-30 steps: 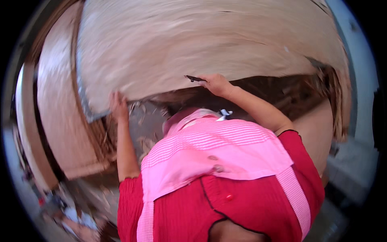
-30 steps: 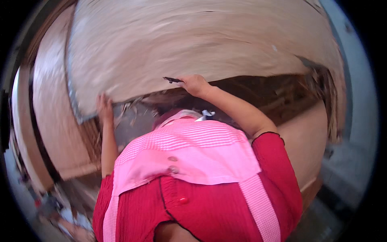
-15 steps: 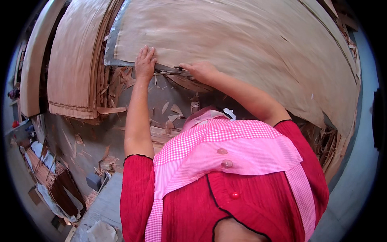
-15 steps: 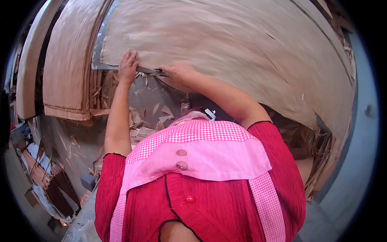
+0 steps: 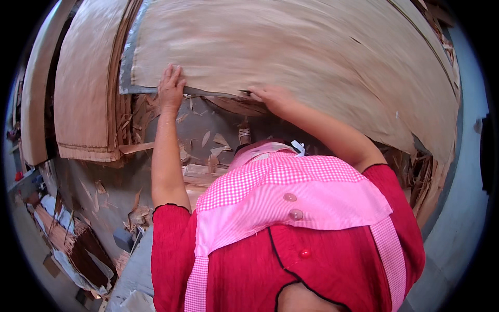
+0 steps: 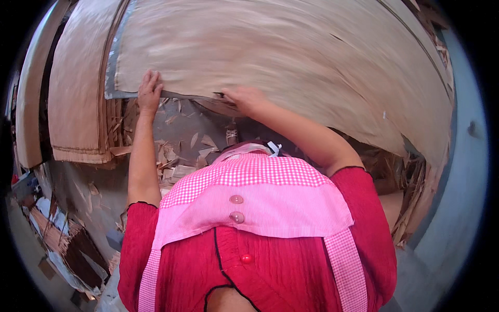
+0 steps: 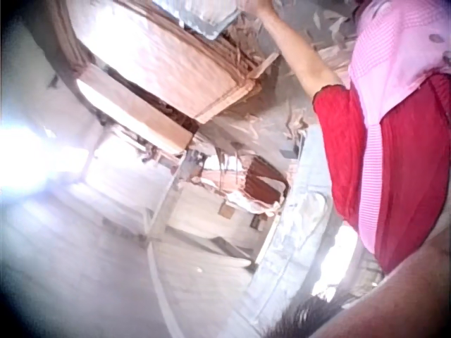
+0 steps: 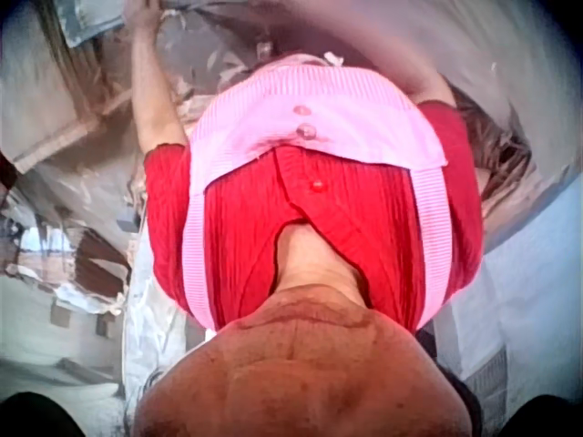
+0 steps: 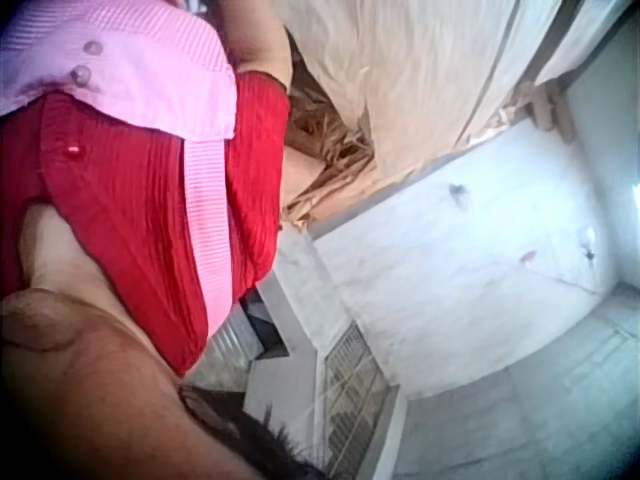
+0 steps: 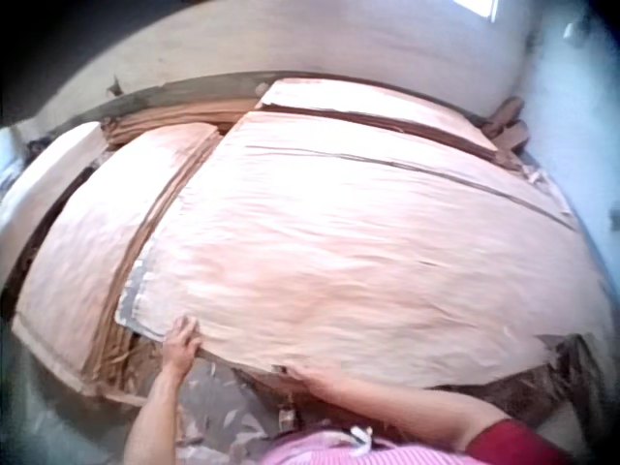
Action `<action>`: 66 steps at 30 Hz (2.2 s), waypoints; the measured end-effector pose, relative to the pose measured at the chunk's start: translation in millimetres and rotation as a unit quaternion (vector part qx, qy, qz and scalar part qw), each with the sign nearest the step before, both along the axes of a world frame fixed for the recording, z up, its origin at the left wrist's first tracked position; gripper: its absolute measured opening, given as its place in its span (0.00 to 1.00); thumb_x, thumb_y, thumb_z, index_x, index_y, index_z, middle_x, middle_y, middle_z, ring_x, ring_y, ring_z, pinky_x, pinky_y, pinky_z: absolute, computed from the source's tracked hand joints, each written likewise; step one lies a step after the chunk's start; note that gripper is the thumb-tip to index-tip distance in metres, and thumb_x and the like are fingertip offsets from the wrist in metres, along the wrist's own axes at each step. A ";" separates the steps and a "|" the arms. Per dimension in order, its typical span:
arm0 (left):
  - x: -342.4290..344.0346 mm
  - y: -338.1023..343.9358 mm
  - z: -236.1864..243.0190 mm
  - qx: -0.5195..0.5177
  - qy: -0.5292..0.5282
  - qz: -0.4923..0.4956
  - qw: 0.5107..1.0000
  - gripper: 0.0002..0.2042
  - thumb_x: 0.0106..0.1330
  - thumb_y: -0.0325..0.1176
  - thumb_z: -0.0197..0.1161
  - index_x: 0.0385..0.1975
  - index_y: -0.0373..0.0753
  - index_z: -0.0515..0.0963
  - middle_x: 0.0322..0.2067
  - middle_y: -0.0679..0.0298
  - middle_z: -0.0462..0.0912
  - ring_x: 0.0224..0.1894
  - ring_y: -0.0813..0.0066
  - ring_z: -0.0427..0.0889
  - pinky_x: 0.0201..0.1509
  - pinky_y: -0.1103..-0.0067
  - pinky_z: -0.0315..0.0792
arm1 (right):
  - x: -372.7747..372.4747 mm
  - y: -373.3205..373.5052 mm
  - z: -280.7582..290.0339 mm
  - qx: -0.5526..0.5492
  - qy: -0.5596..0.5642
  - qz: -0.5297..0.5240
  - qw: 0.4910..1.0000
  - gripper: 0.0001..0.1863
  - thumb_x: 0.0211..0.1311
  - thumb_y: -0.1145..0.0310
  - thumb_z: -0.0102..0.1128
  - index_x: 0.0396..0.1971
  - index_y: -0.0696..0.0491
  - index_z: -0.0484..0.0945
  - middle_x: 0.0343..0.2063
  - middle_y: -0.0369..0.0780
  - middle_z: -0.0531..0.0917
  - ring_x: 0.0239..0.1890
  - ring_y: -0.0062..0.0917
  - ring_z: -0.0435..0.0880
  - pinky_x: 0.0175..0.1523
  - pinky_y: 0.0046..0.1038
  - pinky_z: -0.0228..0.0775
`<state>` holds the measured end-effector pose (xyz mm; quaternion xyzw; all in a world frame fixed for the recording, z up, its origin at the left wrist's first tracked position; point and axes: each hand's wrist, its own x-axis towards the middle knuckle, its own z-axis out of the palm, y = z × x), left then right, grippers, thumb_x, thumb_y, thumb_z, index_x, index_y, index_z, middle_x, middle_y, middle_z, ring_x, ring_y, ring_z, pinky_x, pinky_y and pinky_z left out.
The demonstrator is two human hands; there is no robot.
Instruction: The person trims wood veneer sheets using a knife, removing thin strips and knots, and stacks them on a table.
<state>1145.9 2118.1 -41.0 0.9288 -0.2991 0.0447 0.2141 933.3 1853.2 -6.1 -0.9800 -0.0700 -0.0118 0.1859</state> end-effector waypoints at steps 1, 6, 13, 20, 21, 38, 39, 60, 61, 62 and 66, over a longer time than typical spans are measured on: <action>-2.2 -3.3 -2.5 0.017 0.002 0.023 1.000 0.22 0.54 0.37 0.57 0.52 0.52 0.68 0.59 0.63 0.58 0.61 0.62 0.56 0.61 0.64 0.52 | -14.6 -12.5 2.1 -0.021 0.039 -0.025 0.999 0.15 0.57 0.61 0.46 0.45 0.42 0.69 0.25 0.42 0.78 0.27 0.37 0.78 0.28 0.36 0.70; -90.7 -115.4 -4.1 0.085 0.012 -0.068 0.994 0.34 0.57 0.42 0.55 0.62 0.48 0.46 0.64 0.62 0.44 0.65 0.62 0.43 0.62 0.56 0.42 | -46.2 -42.1 16.5 -0.023 0.068 -0.063 0.995 0.12 0.56 0.59 0.47 0.40 0.42 0.69 0.20 0.41 0.77 0.24 0.37 0.78 0.27 0.36 0.69; -119.4 -149.8 7.4 0.159 0.038 -0.042 0.986 0.36 0.56 0.44 0.55 0.62 0.44 0.46 0.64 0.62 0.42 0.66 0.64 0.39 0.62 0.53 0.36 | -223.6 -200.2 -4.9 -0.081 0.026 -0.145 0.986 0.13 0.53 0.58 0.52 0.40 0.38 0.72 0.18 0.40 0.76 0.24 0.33 0.78 0.25 0.35 0.70; -356.0 -334.6 33.3 0.134 0.086 -0.358 0.920 0.41 0.51 0.40 0.61 0.62 0.40 0.43 0.65 0.59 0.37 0.66 0.56 0.34 0.59 0.46 0.34 | -288.9 -258.6 -4.3 -0.031 0.044 -0.139 0.989 0.13 0.52 0.56 0.51 0.39 0.37 0.72 0.23 0.40 0.78 0.26 0.34 0.79 0.26 0.34 0.71; -376.8 -353.0 32.0 0.218 0.061 -0.330 0.917 0.42 0.51 0.41 0.61 0.62 0.41 0.43 0.65 0.60 0.36 0.66 0.56 0.33 0.59 0.46 0.33 | -297.4 -270.1 -7.5 -0.044 0.042 -0.136 0.989 0.13 0.52 0.57 0.51 0.39 0.37 0.72 0.23 0.40 0.78 0.27 0.33 0.79 0.27 0.34 0.71; -371.4 -350.9 -30.9 0.219 -0.161 -0.233 0.934 0.32 0.53 0.25 0.50 0.61 0.42 0.50 0.64 0.64 0.46 0.66 0.62 0.41 0.64 0.56 0.34 | -663.5 -587.4 19.0 -0.192 0.050 -0.200 0.960 0.26 0.45 0.75 0.48 0.47 0.37 0.70 0.17 0.38 0.65 0.22 0.30 0.71 0.27 0.31 0.66; -375.4 -352.0 -24.3 0.227 -0.155 -0.232 0.933 0.31 0.53 0.25 0.49 0.61 0.42 0.50 0.64 0.64 0.46 0.66 0.62 0.41 0.64 0.57 0.35 | -691.2 -605.9 22.7 -0.207 0.063 -0.205 0.955 0.27 0.44 0.76 0.48 0.49 0.37 0.69 0.17 0.38 0.66 0.22 0.30 0.72 0.28 0.31 0.66; -691.6 -662.8 317.2 -0.210 -0.313 -0.241 0.895 0.19 0.61 0.33 0.47 0.54 0.41 0.64 0.53 0.64 0.69 0.61 0.68 0.59 0.64 0.65 0.30 | -567.4 -527.3 105.4 0.656 0.254 0.047 0.709 0.32 0.41 0.70 0.63 0.52 0.52 0.66 0.30 0.34 0.76 0.17 0.13 0.64 0.22 0.15 0.55; -691.1 -670.4 326.4 -0.233 -0.294 -0.238 0.896 0.19 0.62 0.33 0.45 0.53 0.41 0.65 0.53 0.63 0.70 0.59 0.68 0.62 0.63 0.66 0.36 | -576.6 -526.1 100.4 0.697 0.277 0.089 0.656 0.30 0.41 0.70 0.63 0.51 0.53 0.67 0.27 0.34 0.75 0.16 0.13 0.63 0.21 0.15 0.53; -690.8 -676.4 333.2 -0.257 -0.274 -0.232 0.897 0.18 0.62 0.33 0.42 0.52 0.40 0.66 0.52 0.62 0.70 0.57 0.67 0.65 0.61 0.67 0.42 | -587.4 -523.1 97.8 0.731 0.303 0.132 0.598 0.29 0.41 0.71 0.63 0.49 0.54 0.69 0.23 0.33 0.75 0.15 0.12 0.61 0.20 0.14 0.51; -667.4 -698.2 347.1 -0.220 -0.365 -0.178 0.887 0.16 0.63 0.28 0.38 0.48 0.36 0.70 0.49 0.57 0.72 0.50 0.65 0.72 0.51 0.75 0.65 | -640.5 -514.1 63.6 0.761 0.437 0.133 0.460 0.29 0.45 0.73 0.61 0.52 0.57 0.65 0.49 0.36 0.73 0.16 0.10 0.60 0.17 0.14 0.49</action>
